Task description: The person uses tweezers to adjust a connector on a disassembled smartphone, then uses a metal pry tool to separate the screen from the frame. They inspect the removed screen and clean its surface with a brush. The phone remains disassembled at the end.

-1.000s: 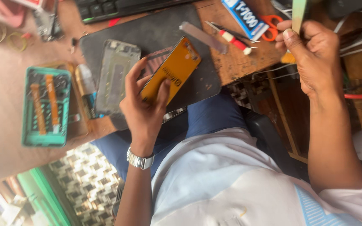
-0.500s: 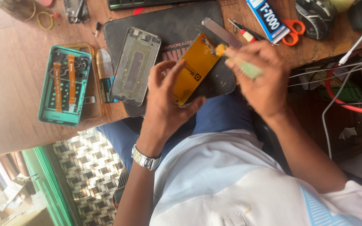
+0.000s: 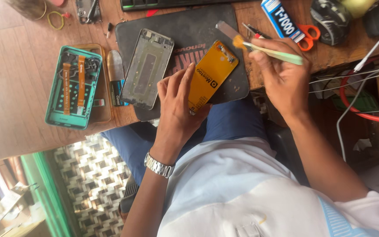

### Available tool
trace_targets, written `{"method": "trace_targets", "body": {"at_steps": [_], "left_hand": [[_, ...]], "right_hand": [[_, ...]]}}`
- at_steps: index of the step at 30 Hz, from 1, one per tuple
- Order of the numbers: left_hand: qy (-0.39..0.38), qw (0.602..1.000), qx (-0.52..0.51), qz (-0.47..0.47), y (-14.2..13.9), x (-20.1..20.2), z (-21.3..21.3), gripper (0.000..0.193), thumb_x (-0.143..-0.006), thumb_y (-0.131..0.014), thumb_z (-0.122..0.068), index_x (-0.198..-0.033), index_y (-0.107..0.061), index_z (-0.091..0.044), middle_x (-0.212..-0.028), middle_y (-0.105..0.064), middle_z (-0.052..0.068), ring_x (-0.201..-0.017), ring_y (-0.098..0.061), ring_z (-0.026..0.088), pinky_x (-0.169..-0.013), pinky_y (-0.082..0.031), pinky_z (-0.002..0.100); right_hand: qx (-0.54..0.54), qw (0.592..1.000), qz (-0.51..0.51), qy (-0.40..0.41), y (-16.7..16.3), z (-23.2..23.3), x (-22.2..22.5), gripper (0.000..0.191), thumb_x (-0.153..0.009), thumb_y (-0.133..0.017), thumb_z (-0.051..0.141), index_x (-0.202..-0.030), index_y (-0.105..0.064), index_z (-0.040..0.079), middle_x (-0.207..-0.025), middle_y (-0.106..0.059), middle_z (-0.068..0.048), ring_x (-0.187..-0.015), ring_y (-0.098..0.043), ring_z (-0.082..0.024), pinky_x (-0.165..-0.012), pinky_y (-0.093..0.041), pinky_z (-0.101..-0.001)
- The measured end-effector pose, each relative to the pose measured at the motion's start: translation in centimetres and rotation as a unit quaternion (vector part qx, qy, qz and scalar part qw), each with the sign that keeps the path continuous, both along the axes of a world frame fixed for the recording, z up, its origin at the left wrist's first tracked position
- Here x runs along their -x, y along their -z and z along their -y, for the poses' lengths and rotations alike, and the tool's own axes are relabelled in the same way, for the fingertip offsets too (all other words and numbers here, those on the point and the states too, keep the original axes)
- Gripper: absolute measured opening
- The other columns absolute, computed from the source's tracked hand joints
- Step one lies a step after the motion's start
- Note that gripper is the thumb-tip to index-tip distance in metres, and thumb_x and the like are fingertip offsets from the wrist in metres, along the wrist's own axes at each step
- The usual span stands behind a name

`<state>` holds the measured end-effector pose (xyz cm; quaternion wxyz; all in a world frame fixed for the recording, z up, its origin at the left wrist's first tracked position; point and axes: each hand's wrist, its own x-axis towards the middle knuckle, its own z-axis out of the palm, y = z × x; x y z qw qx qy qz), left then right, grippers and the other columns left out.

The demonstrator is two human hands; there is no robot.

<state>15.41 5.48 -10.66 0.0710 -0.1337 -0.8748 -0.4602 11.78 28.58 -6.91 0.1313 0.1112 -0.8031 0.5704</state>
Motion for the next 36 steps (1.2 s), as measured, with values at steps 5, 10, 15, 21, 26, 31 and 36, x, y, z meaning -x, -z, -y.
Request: {"method": "trace_targets", "body": {"at_steps": [5, 10, 15, 21, 26, 31, 36], "left_hand": [[-0.017, 1.0, 0.013, -0.008, 0.1, 0.0, -0.2, 0.099, -0.068, -0.09, -0.012, -0.153, -0.04, -0.007, -0.138, -0.055, 0.012, -0.124, -0.045, 0.036, -0.113, -0.042, 0.048], [-0.021, 1.0, 0.003, -0.003, 0.2, 0.1, -0.1, 0.1, -0.068, -0.091, -0.014, -0.153, -0.039, -0.006, -0.136, -0.056, 0.012, -0.122, -0.046, 0.035, -0.112, -0.043, 0.046], [-0.022, 1.0, -0.001, -0.001, 0.1, 0.2, -0.2, 0.1, -0.067, -0.091, -0.013, -0.153, -0.039, -0.007, -0.132, -0.059, 0.01, -0.121, -0.047, 0.035, -0.111, -0.044, 0.045], [-0.02, 1.0, -0.005, 0.004, 0.3, 0.0, 0.0, 0.103, -0.068, -0.092, -0.012, -0.155, -0.037, -0.007, -0.137, -0.059, 0.009, -0.119, -0.048, 0.033, -0.112, -0.043, 0.044], [-0.017, 1.0, -0.022, -0.001, 0.5, 0.2, -0.1, 0.106, -0.068, -0.092, -0.013, -0.157, -0.034, -0.009, -0.142, -0.058, 0.008, -0.119, -0.049, 0.032, -0.113, -0.043, 0.042], [-0.014, 1.0, -0.019, -0.006, 0.4, 0.2, 0.1, 0.108, -0.069, -0.092, -0.013, -0.157, -0.032, -0.009, -0.143, -0.06, 0.007, -0.118, -0.049, 0.03, -0.114, -0.041, 0.043], [-0.018, 0.999, -0.038, 0.002, 0.3, 0.0, 0.2, 0.109, -0.071, -0.091, -0.013, -0.16, -0.029, -0.01, -0.145, -0.06, 0.009, -0.118, -0.049, 0.031, -0.115, -0.043, 0.041]], "right_hand": [[-0.197, 0.978, -0.02, -0.063, 0.1, 0.7, -0.1, 0.021, -0.097, -0.075, 0.003, -0.118, -0.076, 0.002, -0.11, -0.073, -0.009, -0.097, -0.07, -0.017, -0.083, -0.058, -0.0279], [-0.134, 0.989, -0.052, -0.03, -0.1, 0.6, -0.2, 0.016, -0.106, -0.075, 0.003, -0.122, -0.075, 0.004, -0.114, -0.074, -0.008, -0.099, -0.069, -0.016, -0.089, -0.057, -0.0248], [-0.203, 0.977, -0.023, -0.062, -0.1, 0.4, 0.3, 0.018, -0.098, -0.073, 0.003, -0.115, -0.075, 0.003, -0.108, -0.074, -0.01, -0.098, -0.072, -0.016, -0.087, -0.058, -0.0287], [-0.208, 0.974, -0.077, -0.046, 0.2, 0.4, 0.7, 0.004, -0.105, -0.072, 0.004, -0.108, -0.074, 0.004, -0.11, -0.075, -0.01, -0.103, -0.072, -0.019, -0.09, -0.058, -0.0285], [-0.14, 0.988, 0.023, -0.069, 0.4, 0.5, 0.6, 0.015, -0.102, -0.072, 0.008, -0.117, -0.074, 0.005, -0.104, -0.072, -0.009, -0.094, -0.072, -0.016, -0.084, -0.061, -0.0262], [-0.182, 0.98, 0.002, -0.081, 0.8, 0.7, 0.8, 0.016, -0.101, -0.072, 0.008, -0.116, -0.076, 0.004, -0.105, -0.073, -0.01, -0.095, -0.071, -0.018, -0.083, -0.061, -0.0277], [-0.127, 0.989, -0.041, -0.06, 0.7, 0.8, 1.3, 0.012, -0.109, -0.071, 0.008, -0.12, -0.073, 0.003, -0.112, -0.072, -0.01, -0.102, -0.072, -0.016, -0.09, -0.062, -0.0278]]}}
